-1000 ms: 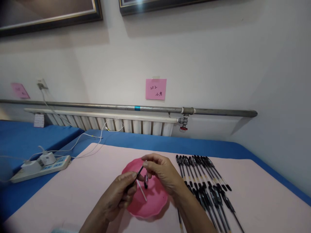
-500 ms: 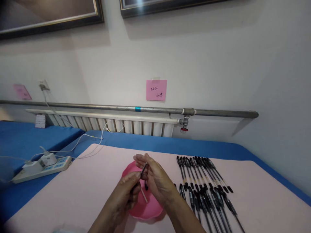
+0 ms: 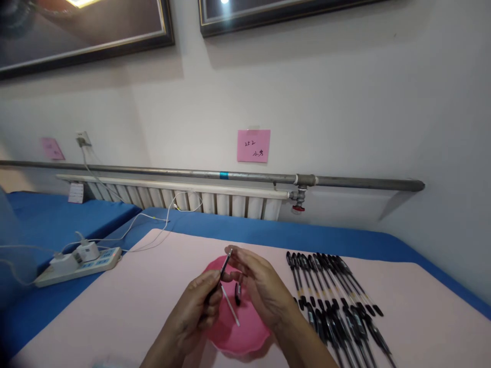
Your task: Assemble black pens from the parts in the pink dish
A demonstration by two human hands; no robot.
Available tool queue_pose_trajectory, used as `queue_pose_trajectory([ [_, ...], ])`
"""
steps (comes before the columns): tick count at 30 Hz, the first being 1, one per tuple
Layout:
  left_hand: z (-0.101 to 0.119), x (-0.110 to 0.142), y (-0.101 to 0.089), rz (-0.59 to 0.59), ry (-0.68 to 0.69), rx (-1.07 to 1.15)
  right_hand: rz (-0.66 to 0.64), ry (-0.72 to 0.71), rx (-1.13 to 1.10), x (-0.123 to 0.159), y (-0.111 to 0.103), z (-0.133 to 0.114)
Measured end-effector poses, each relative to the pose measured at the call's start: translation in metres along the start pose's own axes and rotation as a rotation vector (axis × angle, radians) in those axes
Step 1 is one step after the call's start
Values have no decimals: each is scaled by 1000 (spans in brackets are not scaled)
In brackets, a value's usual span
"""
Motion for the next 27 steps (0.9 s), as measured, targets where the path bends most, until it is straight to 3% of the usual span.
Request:
queue_pose_trajectory([
  [5,-9,2,10,-72,-64,43,16,-32,78,-3,-4,3],
  [10,-7,-1,8,18,-10,-94,186,-127,305,-6,-18,1],
  [15,-4,-2,4,7,-7,-68,83,-115,255,-9,-17,3],
  [18,-3,-2,2,27,3,-116,130,-169,332,-9,-20,0],
  [24,17,1,0,165,362,-438,209,-232,421,-6,-19,-4],
  [25,19,2,-1,177,387,-464,206,-225,463,-6,-19,-3],
  [27,17,1,-4,171,311,-422,195,-168,586,-9,-22,3],
])
Point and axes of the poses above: each hand's wrist, its own x-axis away from the middle knuckle, its own y-axis out of the palm, z = x × y, the point moved 6 cm from there along -x, towards the middle knuckle, and after that the axes turned 7 degrees about x, right-handed, at the moved point
